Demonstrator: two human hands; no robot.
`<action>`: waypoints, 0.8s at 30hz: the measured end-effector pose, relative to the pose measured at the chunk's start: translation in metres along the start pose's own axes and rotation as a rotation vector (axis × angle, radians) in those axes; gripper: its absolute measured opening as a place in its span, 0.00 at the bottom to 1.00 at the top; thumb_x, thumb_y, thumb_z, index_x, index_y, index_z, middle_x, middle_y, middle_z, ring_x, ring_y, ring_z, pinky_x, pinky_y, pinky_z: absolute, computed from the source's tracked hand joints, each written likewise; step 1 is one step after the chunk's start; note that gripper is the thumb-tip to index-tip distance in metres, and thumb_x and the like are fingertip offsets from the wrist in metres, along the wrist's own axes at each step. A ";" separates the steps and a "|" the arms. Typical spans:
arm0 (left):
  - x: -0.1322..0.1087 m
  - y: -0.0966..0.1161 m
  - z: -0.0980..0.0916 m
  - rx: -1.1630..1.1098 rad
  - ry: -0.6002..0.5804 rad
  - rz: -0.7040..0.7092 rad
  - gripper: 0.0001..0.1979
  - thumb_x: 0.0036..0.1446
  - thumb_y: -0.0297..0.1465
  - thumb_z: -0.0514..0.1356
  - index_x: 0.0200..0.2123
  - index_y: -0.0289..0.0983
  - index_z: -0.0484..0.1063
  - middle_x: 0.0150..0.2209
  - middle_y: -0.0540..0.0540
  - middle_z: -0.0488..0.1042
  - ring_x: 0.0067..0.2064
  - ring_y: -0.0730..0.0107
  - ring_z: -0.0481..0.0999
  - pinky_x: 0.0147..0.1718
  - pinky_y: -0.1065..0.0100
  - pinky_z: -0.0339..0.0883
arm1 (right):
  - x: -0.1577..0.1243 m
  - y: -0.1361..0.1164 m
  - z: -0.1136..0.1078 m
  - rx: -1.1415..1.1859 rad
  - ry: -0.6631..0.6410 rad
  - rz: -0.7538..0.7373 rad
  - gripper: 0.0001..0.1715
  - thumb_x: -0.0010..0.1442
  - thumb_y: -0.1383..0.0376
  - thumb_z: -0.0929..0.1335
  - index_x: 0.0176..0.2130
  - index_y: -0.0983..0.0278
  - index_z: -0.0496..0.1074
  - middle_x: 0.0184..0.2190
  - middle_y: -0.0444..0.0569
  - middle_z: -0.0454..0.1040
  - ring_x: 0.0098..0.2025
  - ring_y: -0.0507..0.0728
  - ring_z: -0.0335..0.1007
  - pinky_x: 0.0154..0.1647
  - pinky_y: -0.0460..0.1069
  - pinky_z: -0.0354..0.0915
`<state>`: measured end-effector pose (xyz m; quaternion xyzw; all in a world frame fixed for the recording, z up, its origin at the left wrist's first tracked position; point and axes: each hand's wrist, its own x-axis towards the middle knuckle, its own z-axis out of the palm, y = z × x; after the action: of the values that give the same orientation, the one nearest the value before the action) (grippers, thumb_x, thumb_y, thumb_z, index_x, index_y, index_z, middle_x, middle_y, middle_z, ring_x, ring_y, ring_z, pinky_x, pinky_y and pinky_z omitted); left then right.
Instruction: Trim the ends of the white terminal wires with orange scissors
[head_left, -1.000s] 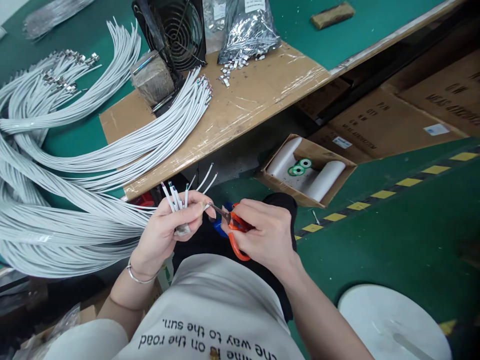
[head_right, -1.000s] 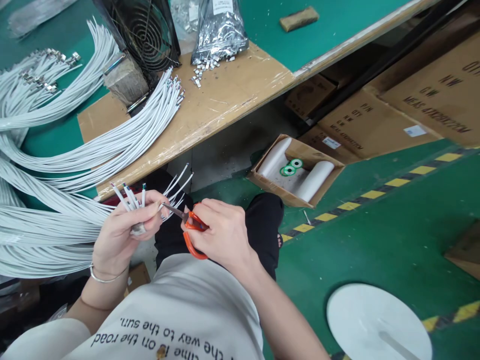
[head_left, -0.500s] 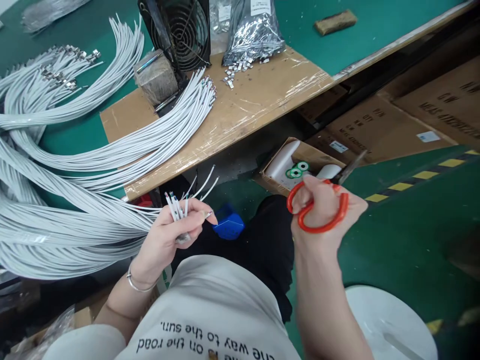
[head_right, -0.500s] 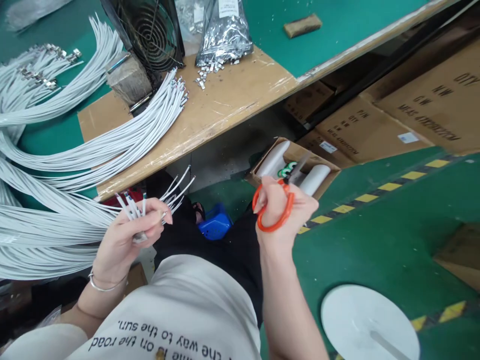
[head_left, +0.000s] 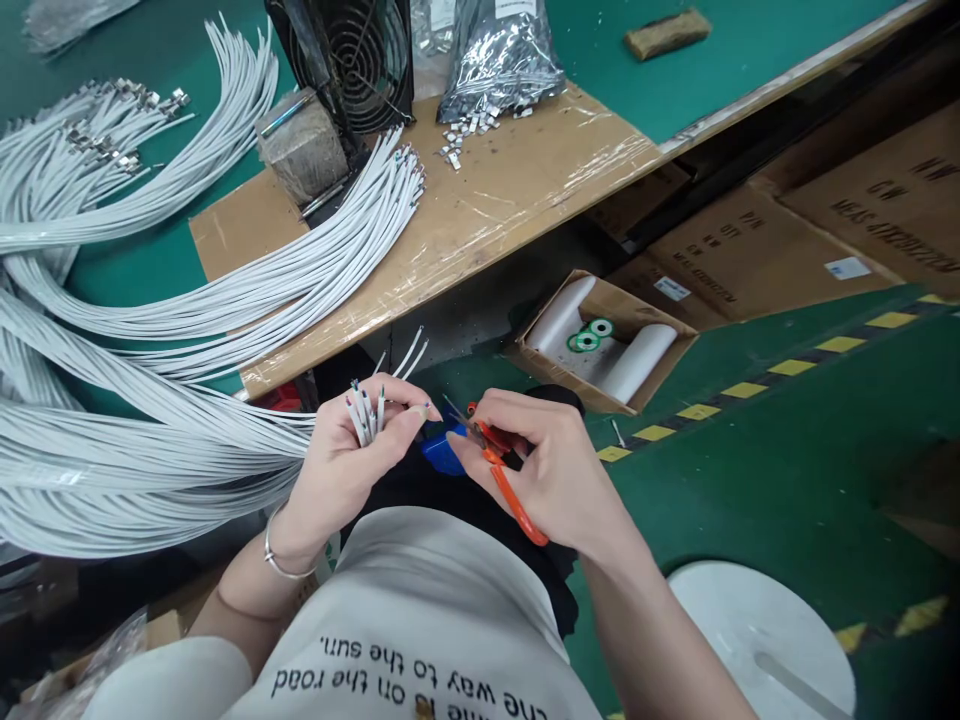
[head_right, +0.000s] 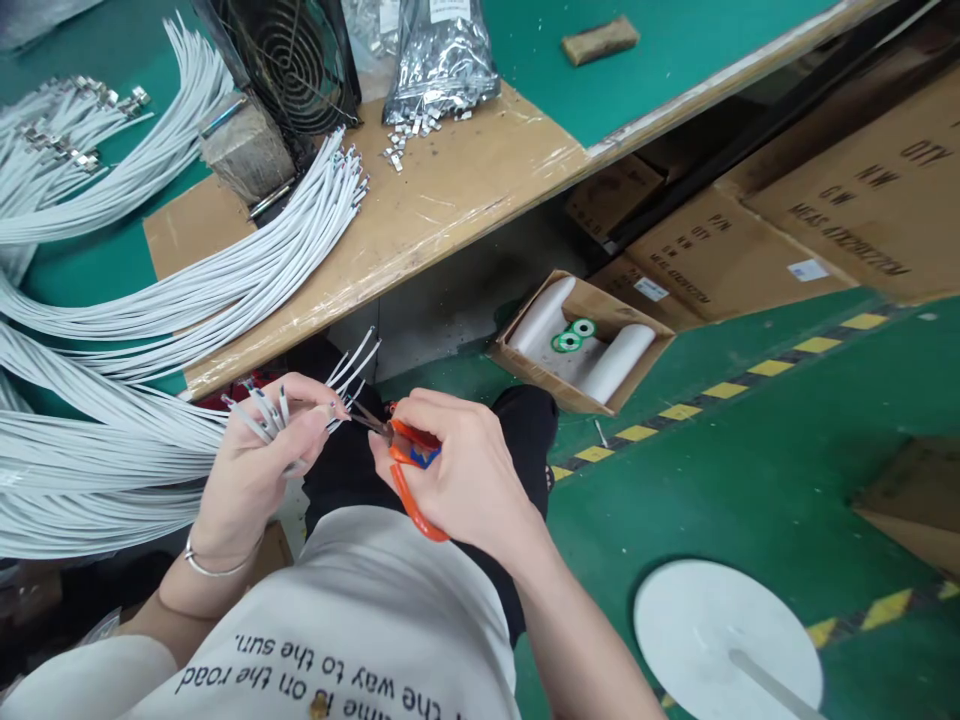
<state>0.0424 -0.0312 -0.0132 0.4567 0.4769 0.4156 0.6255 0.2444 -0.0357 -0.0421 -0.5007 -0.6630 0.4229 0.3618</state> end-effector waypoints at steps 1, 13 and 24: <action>0.000 0.000 0.001 0.014 0.004 0.014 0.08 0.70 0.36 0.69 0.38 0.38 0.83 0.23 0.55 0.62 0.24 0.79 0.55 0.21 0.72 0.46 | 0.001 -0.001 0.000 -0.018 -0.011 -0.004 0.21 0.62 0.68 0.70 0.24 0.61 0.57 0.23 0.39 0.58 0.25 0.48 0.50 0.25 0.48 0.49; -0.002 0.000 0.004 0.078 0.056 0.032 0.06 0.66 0.32 0.70 0.36 0.38 0.82 0.23 0.54 0.66 0.24 0.78 0.56 0.21 0.73 0.49 | 0.003 -0.008 -0.002 -0.075 -0.011 -0.084 0.23 0.58 0.72 0.68 0.23 0.60 0.51 0.19 0.38 0.55 0.22 0.48 0.46 0.23 0.48 0.45; -0.002 0.005 0.006 0.096 0.066 0.006 0.07 0.64 0.33 0.71 0.35 0.37 0.82 0.24 0.52 0.71 0.23 0.78 0.57 0.21 0.72 0.49 | 0.002 -0.005 0.000 -0.037 0.020 -0.064 0.27 0.59 0.70 0.70 0.18 0.61 0.51 0.17 0.38 0.53 0.22 0.48 0.43 0.23 0.50 0.44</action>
<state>0.0477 -0.0334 -0.0070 0.4738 0.5151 0.4090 0.5856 0.2422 -0.0341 -0.0374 -0.4901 -0.6828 0.3936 0.3724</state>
